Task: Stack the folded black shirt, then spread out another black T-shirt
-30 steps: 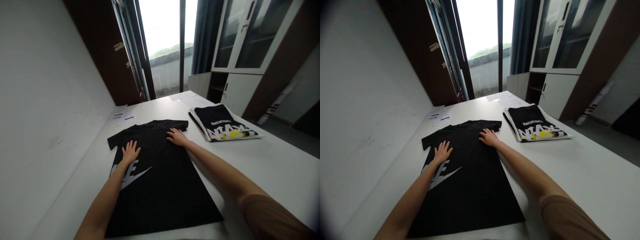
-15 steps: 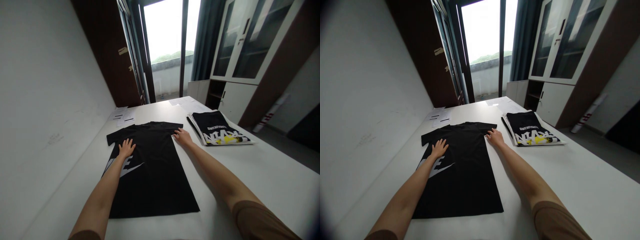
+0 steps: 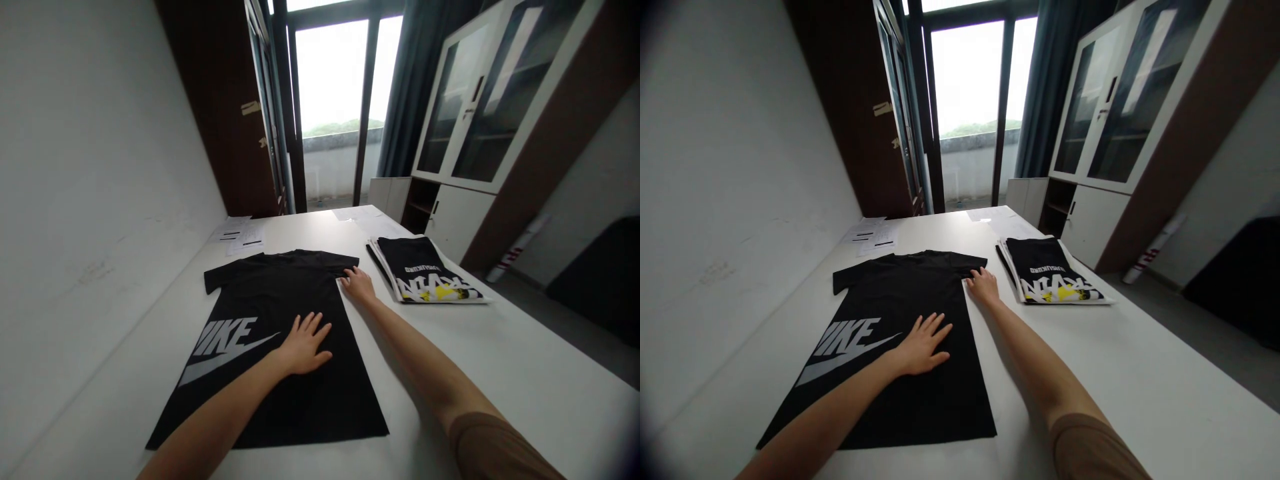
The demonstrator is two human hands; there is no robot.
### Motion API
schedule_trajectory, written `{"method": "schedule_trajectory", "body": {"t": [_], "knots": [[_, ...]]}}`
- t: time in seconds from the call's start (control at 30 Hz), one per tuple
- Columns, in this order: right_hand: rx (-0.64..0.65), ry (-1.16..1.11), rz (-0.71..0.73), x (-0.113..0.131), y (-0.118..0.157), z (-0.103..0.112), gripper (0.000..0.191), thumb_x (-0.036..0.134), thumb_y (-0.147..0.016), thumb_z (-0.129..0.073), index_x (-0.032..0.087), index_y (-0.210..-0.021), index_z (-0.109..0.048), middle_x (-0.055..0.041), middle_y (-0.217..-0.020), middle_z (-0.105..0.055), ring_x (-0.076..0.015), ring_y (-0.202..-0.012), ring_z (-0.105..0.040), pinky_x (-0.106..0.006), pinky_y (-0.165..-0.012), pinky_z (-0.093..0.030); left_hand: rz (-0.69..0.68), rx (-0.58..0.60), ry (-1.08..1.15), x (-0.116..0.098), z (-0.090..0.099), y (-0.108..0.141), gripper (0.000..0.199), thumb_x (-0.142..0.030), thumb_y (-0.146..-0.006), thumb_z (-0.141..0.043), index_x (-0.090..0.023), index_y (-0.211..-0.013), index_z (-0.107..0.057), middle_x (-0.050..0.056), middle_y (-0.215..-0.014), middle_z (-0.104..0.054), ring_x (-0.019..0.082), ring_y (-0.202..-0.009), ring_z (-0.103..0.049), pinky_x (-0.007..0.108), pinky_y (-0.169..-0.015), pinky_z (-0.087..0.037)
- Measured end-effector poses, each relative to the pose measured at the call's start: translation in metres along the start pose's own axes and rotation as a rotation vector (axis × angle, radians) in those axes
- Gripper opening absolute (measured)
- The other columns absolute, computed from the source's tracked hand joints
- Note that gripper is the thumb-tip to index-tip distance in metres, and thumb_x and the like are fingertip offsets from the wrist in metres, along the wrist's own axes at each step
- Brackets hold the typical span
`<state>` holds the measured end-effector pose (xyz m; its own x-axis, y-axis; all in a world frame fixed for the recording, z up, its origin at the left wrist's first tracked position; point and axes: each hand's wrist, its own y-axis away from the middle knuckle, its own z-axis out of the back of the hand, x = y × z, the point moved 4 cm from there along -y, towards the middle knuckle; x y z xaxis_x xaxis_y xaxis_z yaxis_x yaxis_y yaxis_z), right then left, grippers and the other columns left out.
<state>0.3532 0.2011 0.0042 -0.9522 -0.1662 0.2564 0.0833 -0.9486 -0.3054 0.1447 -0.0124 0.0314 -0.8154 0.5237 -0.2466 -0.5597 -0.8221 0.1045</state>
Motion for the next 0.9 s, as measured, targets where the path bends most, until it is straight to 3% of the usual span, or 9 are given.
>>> {"method": "schedule_trajectory", "body": {"t": [0.17,0.3,0.47,0.9], "knots": [[-0.014,-0.022,-0.004,-0.001,-0.001,0.001,0.047,0.045,-0.098,-0.051,0.022,-0.137,-0.063,-0.0144,-0.146,-0.054,-0.0312,-0.132,-0.051,-0.042,-0.111,-0.037,-0.288,0.056,0.075,-0.077,0.004,0.020,0.081,-0.069,-0.097,-0.041,-0.023,-0.161,-0.025,0.016,-0.170,-0.010,0.038,-0.156,-0.007,0.067,-0.121,-0.011],[-0.009,-0.016,-0.009,-0.001,-0.003,0.000,0.046,0.045,-0.098,-0.052,0.022,-0.135,-0.065,-0.0141,-0.146,-0.054,-0.0315,-0.131,-0.052,-0.042,-0.111,-0.038,-0.368,0.065,0.099,-0.109,0.007,0.031,0.073,-0.063,-0.100,-0.038,-0.025,-0.161,-0.026,0.013,-0.170,-0.013,0.037,-0.156,-0.008,0.066,-0.121,-0.014],[0.012,-0.010,0.007,0.000,-0.004,-0.002,0.044,0.044,-0.097,-0.052,0.022,-0.133,-0.067,-0.0139,-0.148,-0.053,-0.0316,-0.130,-0.053,-0.042,-0.110,-0.039,-0.381,0.016,0.094,-0.116,0.007,0.036,0.062,-0.053,-0.104,-0.036,-0.026,-0.160,-0.028,0.009,-0.169,-0.020,0.033,-0.156,-0.012,0.063,-0.123,-0.013],[0.001,0.005,0.047,0.000,-0.002,-0.001,0.041,0.042,-0.097,-0.052,0.023,-0.130,-0.068,-0.0119,-0.144,-0.056,-0.0288,-0.131,-0.054,-0.038,-0.109,-0.039,-0.465,-0.091,0.193,-0.111,-0.003,0.031,0.041,-0.043,-0.103,-0.046,-0.026,-0.139,-0.056,0.004,-0.154,-0.050,0.025,-0.150,-0.032,0.048,-0.125,-0.020]]}}
